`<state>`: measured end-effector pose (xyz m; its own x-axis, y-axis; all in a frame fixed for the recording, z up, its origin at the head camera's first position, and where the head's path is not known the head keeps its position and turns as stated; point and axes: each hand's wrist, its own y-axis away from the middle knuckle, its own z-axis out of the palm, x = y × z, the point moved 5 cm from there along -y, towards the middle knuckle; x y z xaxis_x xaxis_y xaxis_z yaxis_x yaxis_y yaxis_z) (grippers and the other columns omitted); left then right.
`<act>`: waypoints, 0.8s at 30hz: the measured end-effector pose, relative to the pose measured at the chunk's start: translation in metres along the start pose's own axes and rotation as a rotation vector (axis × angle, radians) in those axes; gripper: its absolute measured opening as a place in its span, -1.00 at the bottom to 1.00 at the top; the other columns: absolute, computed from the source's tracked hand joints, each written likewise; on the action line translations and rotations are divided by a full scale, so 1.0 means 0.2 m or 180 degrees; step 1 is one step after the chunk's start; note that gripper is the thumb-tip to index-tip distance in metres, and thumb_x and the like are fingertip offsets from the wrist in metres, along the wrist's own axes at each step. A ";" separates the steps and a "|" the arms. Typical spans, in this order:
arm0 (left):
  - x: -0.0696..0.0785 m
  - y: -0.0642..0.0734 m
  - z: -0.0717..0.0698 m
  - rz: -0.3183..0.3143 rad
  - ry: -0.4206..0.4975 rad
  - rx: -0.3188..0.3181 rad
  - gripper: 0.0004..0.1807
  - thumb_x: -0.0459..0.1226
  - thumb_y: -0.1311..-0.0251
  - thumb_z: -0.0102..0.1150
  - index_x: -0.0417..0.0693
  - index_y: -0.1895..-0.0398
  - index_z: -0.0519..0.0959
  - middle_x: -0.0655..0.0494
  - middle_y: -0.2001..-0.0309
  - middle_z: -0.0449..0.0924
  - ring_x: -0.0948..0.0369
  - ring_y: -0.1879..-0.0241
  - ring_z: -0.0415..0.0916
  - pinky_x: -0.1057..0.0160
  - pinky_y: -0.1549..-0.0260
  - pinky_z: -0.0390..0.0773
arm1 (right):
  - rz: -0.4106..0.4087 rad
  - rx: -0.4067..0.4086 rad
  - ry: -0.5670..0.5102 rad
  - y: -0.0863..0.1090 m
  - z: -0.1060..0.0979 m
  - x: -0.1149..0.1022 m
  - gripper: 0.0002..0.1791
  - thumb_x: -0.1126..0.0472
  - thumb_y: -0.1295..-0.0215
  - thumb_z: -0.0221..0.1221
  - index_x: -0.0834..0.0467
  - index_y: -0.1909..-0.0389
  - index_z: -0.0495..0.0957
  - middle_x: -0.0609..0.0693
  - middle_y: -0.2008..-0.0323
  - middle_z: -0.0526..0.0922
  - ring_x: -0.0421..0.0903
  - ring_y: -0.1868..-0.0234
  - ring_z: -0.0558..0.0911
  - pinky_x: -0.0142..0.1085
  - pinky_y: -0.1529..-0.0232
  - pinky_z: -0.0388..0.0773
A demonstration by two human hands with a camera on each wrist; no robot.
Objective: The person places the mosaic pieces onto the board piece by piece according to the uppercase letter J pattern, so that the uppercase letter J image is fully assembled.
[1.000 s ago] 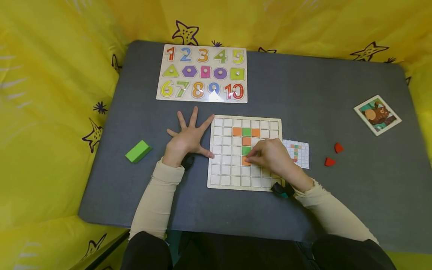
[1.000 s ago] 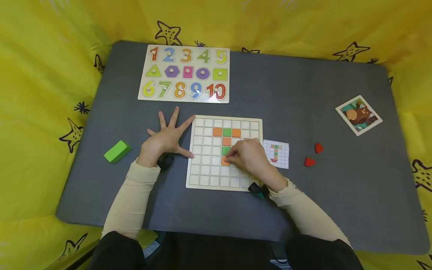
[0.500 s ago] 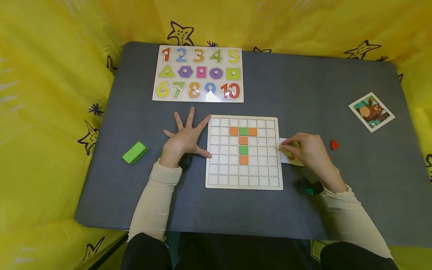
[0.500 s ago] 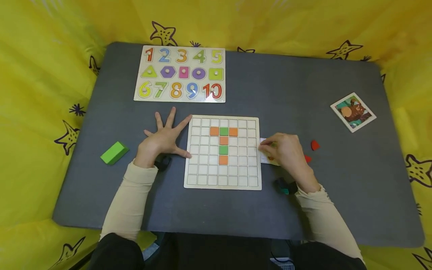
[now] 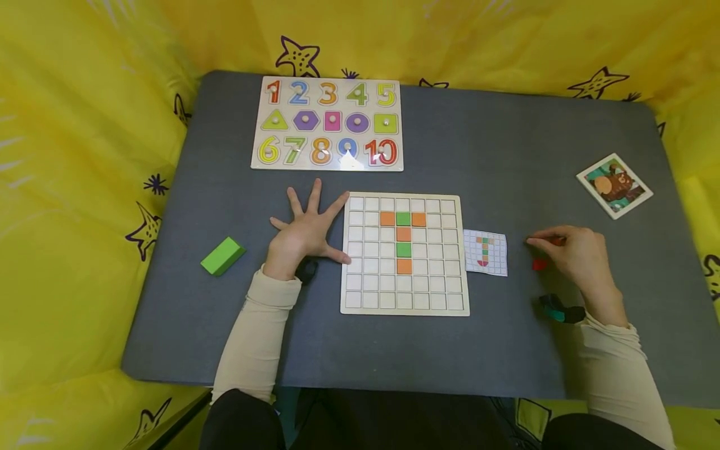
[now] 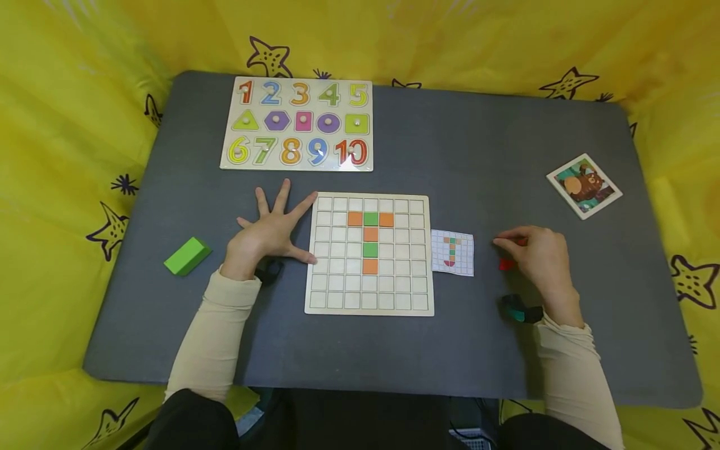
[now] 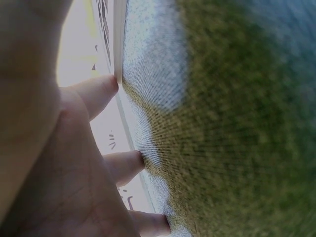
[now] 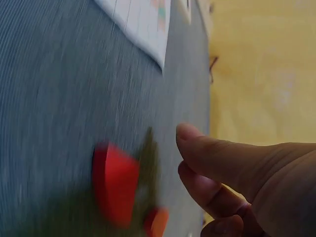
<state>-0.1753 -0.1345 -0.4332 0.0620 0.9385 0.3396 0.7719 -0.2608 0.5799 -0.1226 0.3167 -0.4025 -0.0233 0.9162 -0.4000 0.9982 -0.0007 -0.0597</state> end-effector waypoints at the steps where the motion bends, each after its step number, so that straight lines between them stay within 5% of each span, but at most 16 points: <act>1: 0.00 0.00 0.00 0.0000 -0.0002 -0.0001 0.49 0.21 0.14 0.61 0.52 -0.68 -0.35 -0.01 -0.64 -0.85 -0.44 -0.50 -0.93 -0.83 -0.18 -0.24 | 0.0072 0.0009 0.0012 0.00 -0.01 0.03 -0.78 0.16 -0.21 0.47 0.28 0.33 0.81 0.26 0.56 0.74 -0.67 0.64 0.22 -0.45 0.57 0.17; 3: 0.00 0.00 0.00 -0.0002 -0.0009 0.0001 0.49 0.21 0.14 0.61 0.51 -0.68 -0.35 -0.01 -0.64 -0.85 -0.44 -0.50 -0.93 -0.83 -0.18 -0.23 | 0.0219 0.0048 0.0057 0.01 -0.02 0.08 -0.76 0.14 -0.21 0.46 0.28 0.31 0.80 0.30 0.44 0.78 -0.72 0.60 0.24 -0.47 0.56 0.21; 5: 0.00 0.00 0.00 -0.0004 -0.0016 0.0000 0.49 0.22 0.14 0.61 0.51 -0.68 -0.35 -0.01 -0.64 -0.85 -0.44 -0.50 -0.93 -0.83 -0.18 -0.23 | 0.0454 0.0022 0.0117 0.02 -0.03 0.13 -0.71 0.09 -0.25 0.44 0.27 0.27 0.79 0.32 0.34 0.80 -0.57 0.56 0.44 -0.44 0.53 0.25; 8: 0.00 -0.01 0.00 -0.0005 -0.0029 -0.0005 0.49 0.22 0.14 0.61 0.51 -0.68 -0.35 -0.02 -0.64 -0.85 -0.44 -0.50 -0.93 -0.83 -0.18 -0.23 | 0.0846 -0.0146 0.0210 0.03 -0.04 0.19 -0.57 -0.08 -0.33 0.36 0.25 0.14 0.76 0.33 0.16 0.79 -0.02 0.38 0.68 -0.33 0.50 0.34; 11: 0.00 -0.01 0.00 -0.0001 -0.0046 -0.0012 0.49 0.22 0.13 0.60 0.51 -0.68 -0.35 -0.02 -0.64 -0.86 -0.45 -0.49 -0.93 -0.83 -0.18 -0.22 | 0.1148 -0.0415 0.0256 0.03 -0.04 0.23 -0.40 -0.26 -0.38 0.24 0.23 0.00 0.71 0.37 -0.01 0.73 0.43 0.09 0.62 -0.14 0.48 0.42; 16: 0.00 -0.01 0.00 0.0002 -0.0056 -0.0005 0.48 0.22 0.13 0.60 0.52 -0.68 -0.35 -0.02 -0.64 -0.85 -0.45 -0.50 -0.92 -0.83 -0.18 -0.21 | 0.1277 -0.0674 0.0285 0.03 -0.03 0.24 -0.30 -0.35 -0.41 0.13 0.22 -0.05 0.70 0.46 -0.10 0.64 0.56 -0.04 0.55 0.02 0.44 0.48; 24: 0.00 0.00 0.00 -0.0009 -0.0029 0.0000 0.49 0.22 0.14 0.61 0.51 -0.68 -0.35 -0.02 -0.64 -0.85 -0.45 -0.50 -0.93 -0.83 -0.18 -0.22 | 0.0944 -0.0545 0.0166 0.02 -0.01 0.19 -0.49 -0.15 -0.47 0.18 0.24 -0.01 0.66 0.37 0.01 0.73 0.38 0.12 0.65 -0.27 0.50 0.36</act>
<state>-0.1757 -0.1343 -0.4343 0.0655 0.9412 0.3313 0.7720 -0.2582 0.5808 -0.1194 0.3519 -0.4159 0.2678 0.9054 -0.3295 0.9559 -0.2069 0.2084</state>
